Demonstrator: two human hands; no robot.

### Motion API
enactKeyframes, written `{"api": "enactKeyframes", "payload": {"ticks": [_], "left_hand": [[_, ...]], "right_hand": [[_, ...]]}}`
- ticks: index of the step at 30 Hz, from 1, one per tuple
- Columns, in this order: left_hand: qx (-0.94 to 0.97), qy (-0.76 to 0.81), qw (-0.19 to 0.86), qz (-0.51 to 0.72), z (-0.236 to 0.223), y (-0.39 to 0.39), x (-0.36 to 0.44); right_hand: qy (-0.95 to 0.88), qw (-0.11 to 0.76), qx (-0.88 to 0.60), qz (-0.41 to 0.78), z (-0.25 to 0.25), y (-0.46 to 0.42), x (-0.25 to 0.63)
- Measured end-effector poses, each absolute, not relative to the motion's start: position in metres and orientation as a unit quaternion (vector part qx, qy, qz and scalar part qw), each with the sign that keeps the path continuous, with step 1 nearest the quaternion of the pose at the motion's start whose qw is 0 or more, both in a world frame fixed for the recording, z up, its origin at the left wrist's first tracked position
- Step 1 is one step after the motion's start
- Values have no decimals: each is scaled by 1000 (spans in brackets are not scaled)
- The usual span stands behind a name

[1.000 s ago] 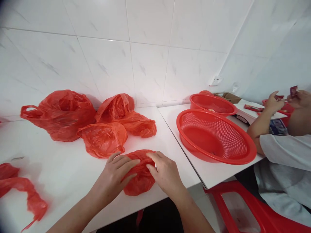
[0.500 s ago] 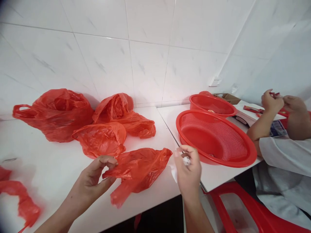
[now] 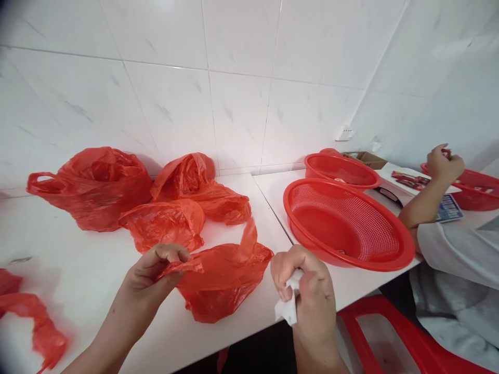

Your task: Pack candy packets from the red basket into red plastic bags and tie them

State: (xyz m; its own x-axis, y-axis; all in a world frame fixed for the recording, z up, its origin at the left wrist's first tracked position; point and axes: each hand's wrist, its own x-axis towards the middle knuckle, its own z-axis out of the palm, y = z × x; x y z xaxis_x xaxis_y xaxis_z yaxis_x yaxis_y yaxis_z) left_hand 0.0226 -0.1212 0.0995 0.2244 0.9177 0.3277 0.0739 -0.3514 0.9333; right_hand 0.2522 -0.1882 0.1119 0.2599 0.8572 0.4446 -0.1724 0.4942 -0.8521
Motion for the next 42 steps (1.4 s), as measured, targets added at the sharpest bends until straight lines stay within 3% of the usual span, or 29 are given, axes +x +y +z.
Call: {"api": "enactKeyframes", "payload": {"ticks": [6,12,15,17,22,25,35,42], "left_hand": [[769,281,346,458,101,-123,17],[860,220,239,392,105,-127,14],[874,219,211,378,108,-128,13],[879,223,200,371,109,-129,12],[886,217,205,354,108,-132,7],[886,204,226,348,107,-134,6],[865,211,279,360,119,-143,5],[837,208,347,369,113,-141,12]], "right_hand": [[-602,551,-376,438,112,-189,247],[-501,638,-469,350,96,-174,250],[-524,625,-452,362,98,-175,247],[-575,565,-452,383,104,-178,244],[-695,323,-497,407,108,-179,236],[-696,255,-539,400,101,-174,231],[-617,375,-639,267,80,-155,231],[-669,426,-526,309,80,-157,211]]}}
